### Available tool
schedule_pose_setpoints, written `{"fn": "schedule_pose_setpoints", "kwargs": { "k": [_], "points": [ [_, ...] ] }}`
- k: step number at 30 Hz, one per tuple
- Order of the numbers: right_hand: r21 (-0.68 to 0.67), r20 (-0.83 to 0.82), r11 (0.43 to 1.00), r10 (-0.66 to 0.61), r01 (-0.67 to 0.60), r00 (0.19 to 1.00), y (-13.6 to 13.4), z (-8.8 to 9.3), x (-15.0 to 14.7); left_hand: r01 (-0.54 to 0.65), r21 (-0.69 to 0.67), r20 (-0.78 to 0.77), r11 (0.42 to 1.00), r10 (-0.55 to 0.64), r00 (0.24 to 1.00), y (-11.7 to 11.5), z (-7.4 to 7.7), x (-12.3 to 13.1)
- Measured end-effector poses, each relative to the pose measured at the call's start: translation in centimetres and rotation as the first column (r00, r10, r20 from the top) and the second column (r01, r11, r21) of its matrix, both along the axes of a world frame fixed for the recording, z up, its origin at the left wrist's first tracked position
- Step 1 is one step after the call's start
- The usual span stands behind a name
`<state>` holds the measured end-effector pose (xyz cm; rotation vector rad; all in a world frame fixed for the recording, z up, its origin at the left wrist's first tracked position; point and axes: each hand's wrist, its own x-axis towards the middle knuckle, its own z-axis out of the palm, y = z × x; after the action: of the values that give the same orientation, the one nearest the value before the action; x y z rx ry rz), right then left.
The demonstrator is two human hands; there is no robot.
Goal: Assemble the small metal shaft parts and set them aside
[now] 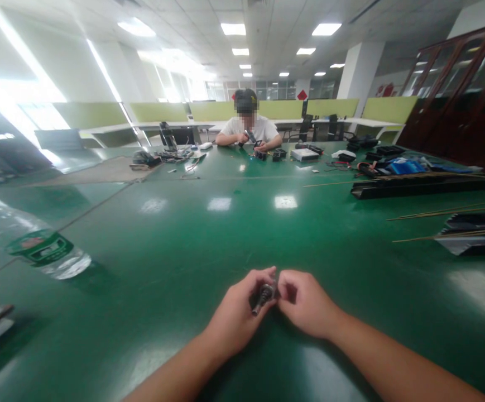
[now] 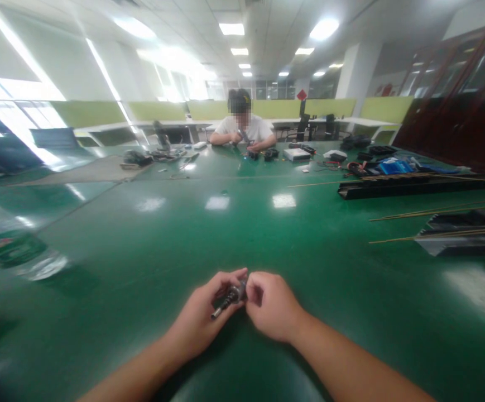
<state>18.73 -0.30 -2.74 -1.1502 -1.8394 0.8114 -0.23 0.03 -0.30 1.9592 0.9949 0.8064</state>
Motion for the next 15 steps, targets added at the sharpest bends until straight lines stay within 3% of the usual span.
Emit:
{"fn": "schedule_pose_setpoints", "kwargs": {
  "k": [9,15],
  "points": [
    [0.009,0.002,1.0,-0.006,0.006,1.0,0.06,-0.05,0.07,-0.009,-0.141,0.102,0.99,0.024,0.994,-0.1,-0.16,0.22],
    [-0.01,-0.036,1.0,0.004,-0.004,0.999,-0.03,-0.11,0.03,-0.072,-0.108,0.031,0.992,0.076,0.997,-0.16,0.68,0.41]
  ]
}}
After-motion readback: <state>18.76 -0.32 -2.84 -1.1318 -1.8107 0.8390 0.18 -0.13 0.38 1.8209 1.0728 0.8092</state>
